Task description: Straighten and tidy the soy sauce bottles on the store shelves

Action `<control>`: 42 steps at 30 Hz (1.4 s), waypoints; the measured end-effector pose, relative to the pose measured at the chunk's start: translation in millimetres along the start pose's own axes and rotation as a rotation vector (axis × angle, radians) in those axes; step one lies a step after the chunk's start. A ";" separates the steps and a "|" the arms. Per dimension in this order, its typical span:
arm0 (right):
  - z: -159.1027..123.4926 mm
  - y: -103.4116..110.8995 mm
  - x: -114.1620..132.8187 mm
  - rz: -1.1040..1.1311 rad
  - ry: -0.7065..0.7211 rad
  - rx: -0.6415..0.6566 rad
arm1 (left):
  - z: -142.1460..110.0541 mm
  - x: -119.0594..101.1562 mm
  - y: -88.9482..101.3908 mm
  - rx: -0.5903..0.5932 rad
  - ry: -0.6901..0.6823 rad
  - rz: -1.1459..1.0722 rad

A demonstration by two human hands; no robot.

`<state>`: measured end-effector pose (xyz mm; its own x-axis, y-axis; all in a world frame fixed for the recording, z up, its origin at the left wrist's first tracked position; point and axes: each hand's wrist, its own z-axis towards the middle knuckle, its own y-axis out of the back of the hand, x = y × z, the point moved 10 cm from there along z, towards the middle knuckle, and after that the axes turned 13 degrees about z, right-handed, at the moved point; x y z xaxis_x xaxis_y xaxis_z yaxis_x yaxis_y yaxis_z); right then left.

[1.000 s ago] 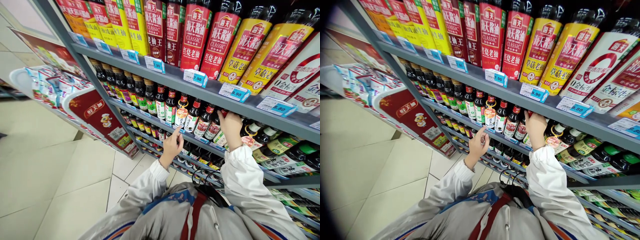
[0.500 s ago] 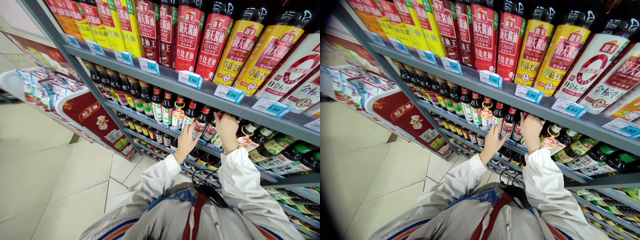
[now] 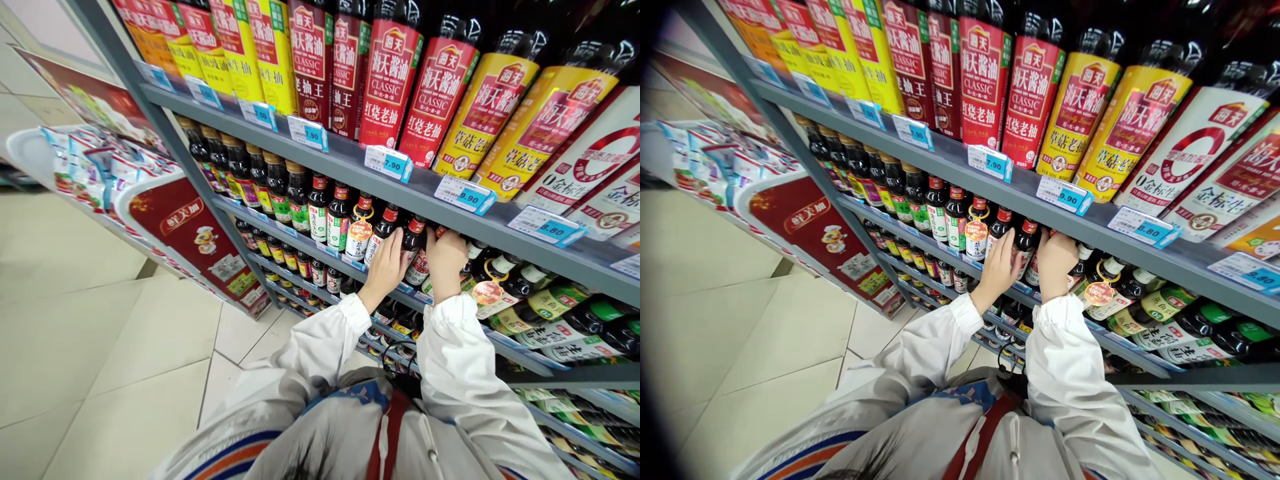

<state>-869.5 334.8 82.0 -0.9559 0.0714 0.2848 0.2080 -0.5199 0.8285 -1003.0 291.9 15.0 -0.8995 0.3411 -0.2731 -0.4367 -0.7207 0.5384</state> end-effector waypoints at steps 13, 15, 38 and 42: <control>0.1 3.6 3.3 -0.072 0.061 -0.009 | 71.9 -8.1 -21.7 0.219 0.082 -0.117; -0.6 3.7 3.8 -0.080 0.073 -0.003 | 73.7 -8.4 -21.8 0.224 0.076 -0.119; -3.3 4.1 0.9 -0.100 0.011 0.050 | 61.7 -7.9 -18.2 0.226 0.131 -0.055; -3.7 4.7 1.2 -0.096 0.020 0.065 | 60.6 -4.3 -17.6 0.199 0.093 -0.131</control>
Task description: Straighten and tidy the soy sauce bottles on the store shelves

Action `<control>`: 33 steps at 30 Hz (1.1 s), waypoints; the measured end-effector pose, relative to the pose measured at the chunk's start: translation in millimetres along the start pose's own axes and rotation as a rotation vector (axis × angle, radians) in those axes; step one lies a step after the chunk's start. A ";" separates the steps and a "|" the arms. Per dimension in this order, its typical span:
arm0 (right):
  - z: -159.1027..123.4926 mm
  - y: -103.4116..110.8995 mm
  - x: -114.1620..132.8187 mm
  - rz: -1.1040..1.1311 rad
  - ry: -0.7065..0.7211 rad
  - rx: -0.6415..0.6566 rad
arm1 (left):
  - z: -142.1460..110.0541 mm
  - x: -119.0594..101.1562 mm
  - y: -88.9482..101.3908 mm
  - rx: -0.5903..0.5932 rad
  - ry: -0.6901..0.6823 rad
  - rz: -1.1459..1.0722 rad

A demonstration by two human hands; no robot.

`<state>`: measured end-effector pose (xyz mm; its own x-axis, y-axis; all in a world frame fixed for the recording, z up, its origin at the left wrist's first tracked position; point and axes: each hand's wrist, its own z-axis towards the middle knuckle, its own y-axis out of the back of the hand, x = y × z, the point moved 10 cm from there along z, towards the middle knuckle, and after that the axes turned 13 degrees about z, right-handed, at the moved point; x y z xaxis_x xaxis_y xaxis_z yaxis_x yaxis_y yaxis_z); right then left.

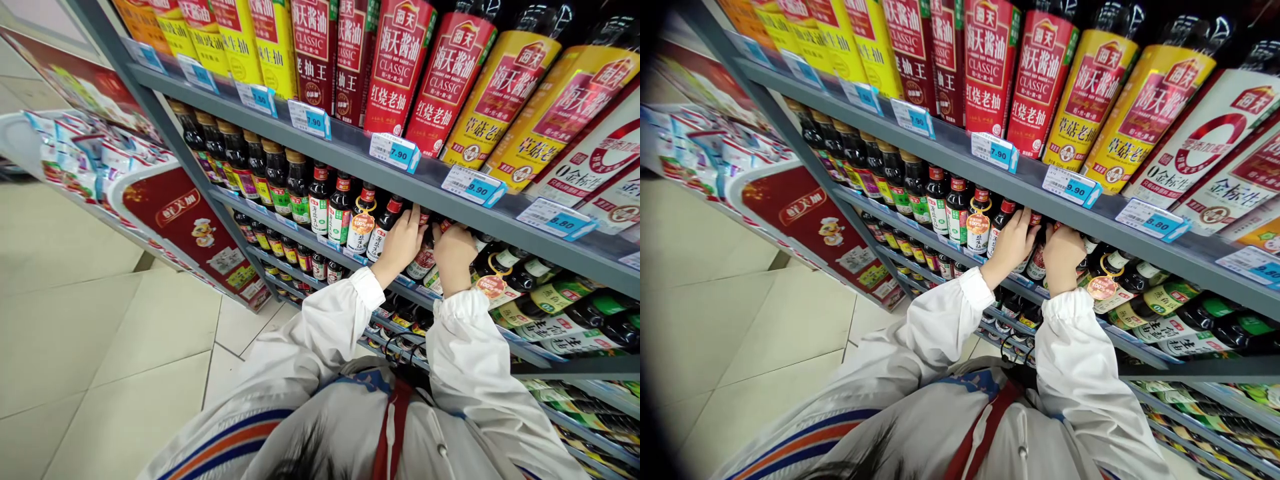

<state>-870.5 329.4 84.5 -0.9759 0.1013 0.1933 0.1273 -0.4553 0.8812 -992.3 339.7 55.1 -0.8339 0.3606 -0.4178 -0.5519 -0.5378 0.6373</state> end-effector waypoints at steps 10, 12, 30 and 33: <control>3.3 4.8 -17.1 0.217 -0.050 0.106 | -97.6 39.9 86.0 0.034 -0.203 -0.075; -14.4 18.9 -25.3 0.334 -0.061 0.055 | -113.6 68.1 102.9 0.020 -0.157 0.011; -73.5 -18.4 106.1 0.969 0.169 -0.131 | -191.5 224.0 186.9 0.077 0.045 0.361; -55.7 -23.0 126.4 0.824 0.255 -0.090 | -192.4 223.8 179.9 0.088 0.024 0.349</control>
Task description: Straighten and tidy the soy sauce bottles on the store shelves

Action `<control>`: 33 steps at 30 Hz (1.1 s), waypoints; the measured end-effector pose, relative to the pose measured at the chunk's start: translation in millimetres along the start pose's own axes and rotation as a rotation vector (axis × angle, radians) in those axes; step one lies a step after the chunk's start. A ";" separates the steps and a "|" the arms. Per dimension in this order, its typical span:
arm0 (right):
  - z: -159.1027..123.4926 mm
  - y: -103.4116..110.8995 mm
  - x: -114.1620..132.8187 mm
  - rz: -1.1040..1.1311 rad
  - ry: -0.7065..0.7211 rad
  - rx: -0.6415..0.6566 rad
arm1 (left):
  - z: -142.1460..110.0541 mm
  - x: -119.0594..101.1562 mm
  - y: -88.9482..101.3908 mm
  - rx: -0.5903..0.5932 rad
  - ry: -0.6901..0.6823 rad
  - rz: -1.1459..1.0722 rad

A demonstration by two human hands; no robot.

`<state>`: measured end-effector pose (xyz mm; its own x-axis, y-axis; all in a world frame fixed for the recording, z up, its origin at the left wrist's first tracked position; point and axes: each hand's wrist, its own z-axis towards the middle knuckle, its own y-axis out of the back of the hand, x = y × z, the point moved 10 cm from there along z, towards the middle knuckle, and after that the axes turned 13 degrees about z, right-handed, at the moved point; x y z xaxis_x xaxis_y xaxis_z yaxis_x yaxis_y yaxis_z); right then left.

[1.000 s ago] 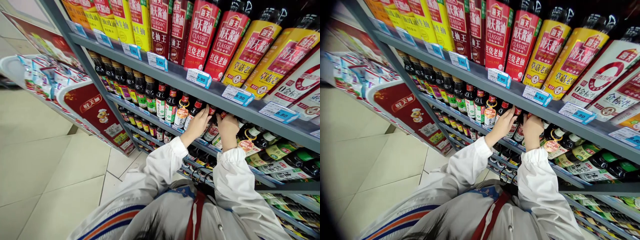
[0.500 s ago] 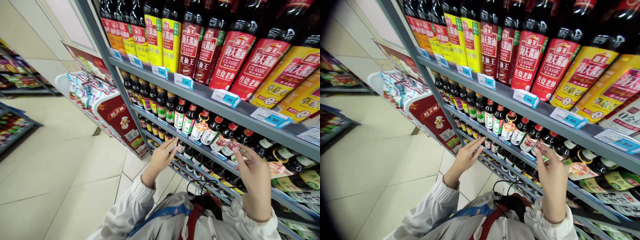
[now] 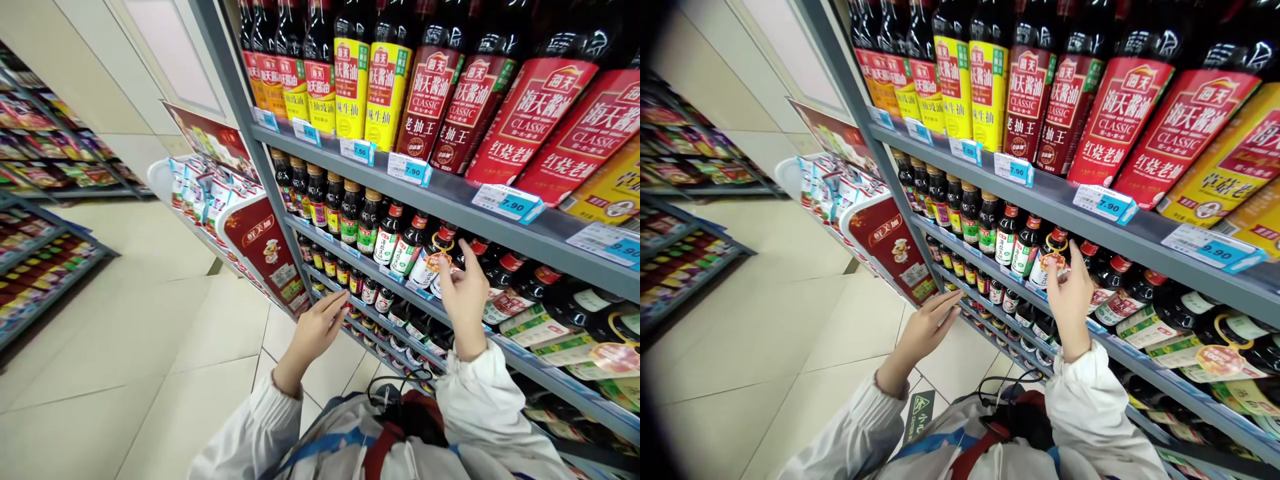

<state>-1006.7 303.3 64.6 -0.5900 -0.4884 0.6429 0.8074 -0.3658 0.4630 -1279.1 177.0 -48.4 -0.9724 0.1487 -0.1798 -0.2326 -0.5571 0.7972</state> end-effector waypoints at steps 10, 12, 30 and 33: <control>54.9 -37.6 3.1 -0.497 -0.218 0.241 | 29.6 -47.9 -23.5 0.019 -0.031 -0.003; 54.7 -41.2 2.6 -0.534 -0.224 0.244 | 31.6 -54.5 -28.5 0.010 -0.026 -0.009; 50.1 -34.2 3.8 -0.710 -0.281 0.155 | 60.0 -45.9 -81.5 0.087 -0.158 -0.156; 45.2 -30.6 3.4 -0.709 -0.348 0.067 | 72.9 -35.9 -75.5 0.087 -0.252 -0.201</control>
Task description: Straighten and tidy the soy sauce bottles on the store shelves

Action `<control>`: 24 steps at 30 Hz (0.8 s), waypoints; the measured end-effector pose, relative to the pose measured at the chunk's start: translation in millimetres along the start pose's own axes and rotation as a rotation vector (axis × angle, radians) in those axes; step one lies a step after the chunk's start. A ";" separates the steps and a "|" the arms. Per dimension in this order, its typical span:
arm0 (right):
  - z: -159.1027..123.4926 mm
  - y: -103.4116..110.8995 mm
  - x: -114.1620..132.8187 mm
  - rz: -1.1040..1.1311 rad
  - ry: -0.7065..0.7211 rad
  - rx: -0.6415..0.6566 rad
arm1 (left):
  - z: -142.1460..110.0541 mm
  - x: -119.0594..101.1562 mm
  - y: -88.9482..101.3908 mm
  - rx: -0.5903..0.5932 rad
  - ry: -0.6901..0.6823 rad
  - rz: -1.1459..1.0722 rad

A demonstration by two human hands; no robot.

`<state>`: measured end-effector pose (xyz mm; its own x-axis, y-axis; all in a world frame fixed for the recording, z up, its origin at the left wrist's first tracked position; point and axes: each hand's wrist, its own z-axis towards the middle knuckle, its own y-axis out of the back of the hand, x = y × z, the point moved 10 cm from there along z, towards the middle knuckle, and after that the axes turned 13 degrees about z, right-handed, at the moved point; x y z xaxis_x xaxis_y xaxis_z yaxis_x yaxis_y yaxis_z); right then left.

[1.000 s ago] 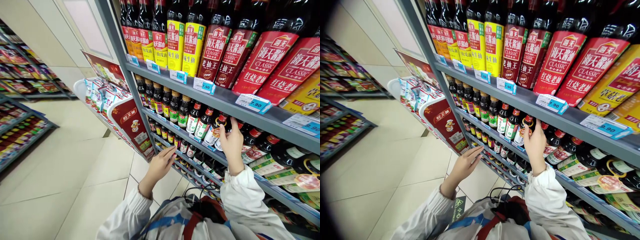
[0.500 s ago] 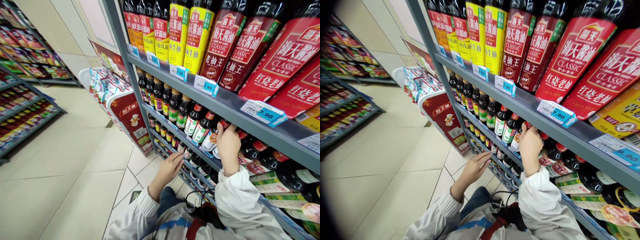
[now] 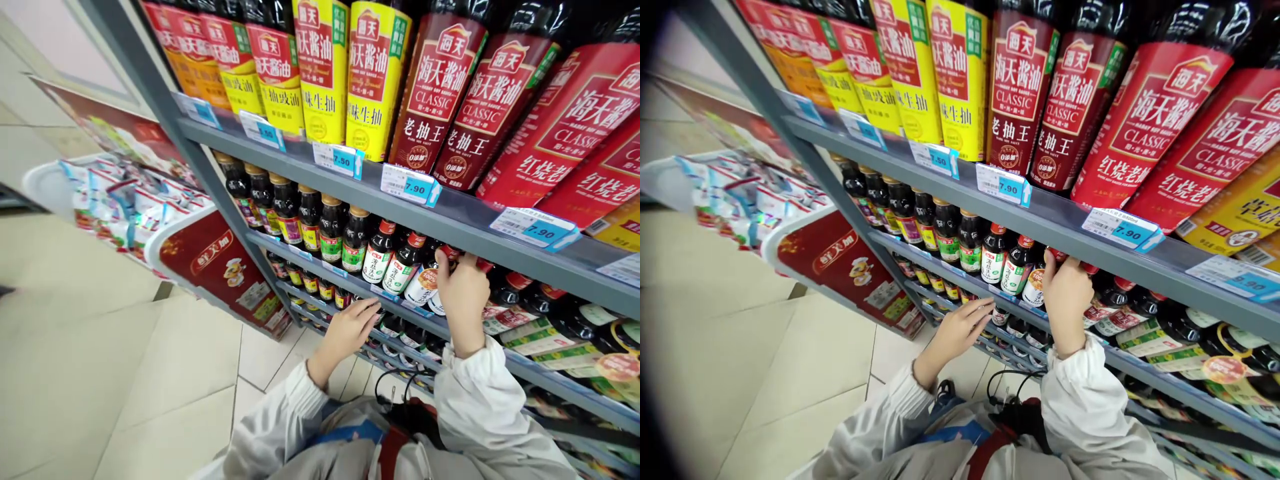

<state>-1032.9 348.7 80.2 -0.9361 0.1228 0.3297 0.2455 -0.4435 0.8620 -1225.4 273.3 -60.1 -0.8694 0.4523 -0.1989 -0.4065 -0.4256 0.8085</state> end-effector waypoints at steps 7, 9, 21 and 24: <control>-11.7 4.4 -0.3 0.139 -0.183 -0.191 | -6.5 48.2 24.3 0.046 -0.132 -0.024; -14.5 4.5 0.5 0.164 -0.216 -0.220 | -10.1 57.3 27.1 0.063 -0.168 -0.023; -20.9 -0.5 -5.3 0.313 -0.221 -0.328 | -7.0 66.4 32.5 0.107 -0.244 -0.085; -39.4 8.9 -11.3 0.559 -0.122 -0.533 | 1.7 68.7 32.8 0.085 -0.233 -0.105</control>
<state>-1030.1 308.4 69.0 -0.6671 -0.1615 0.7273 0.4891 -0.8313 0.2641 -1298.0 291.7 -46.3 -0.7318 0.6626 -0.1592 -0.4571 -0.3041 0.8358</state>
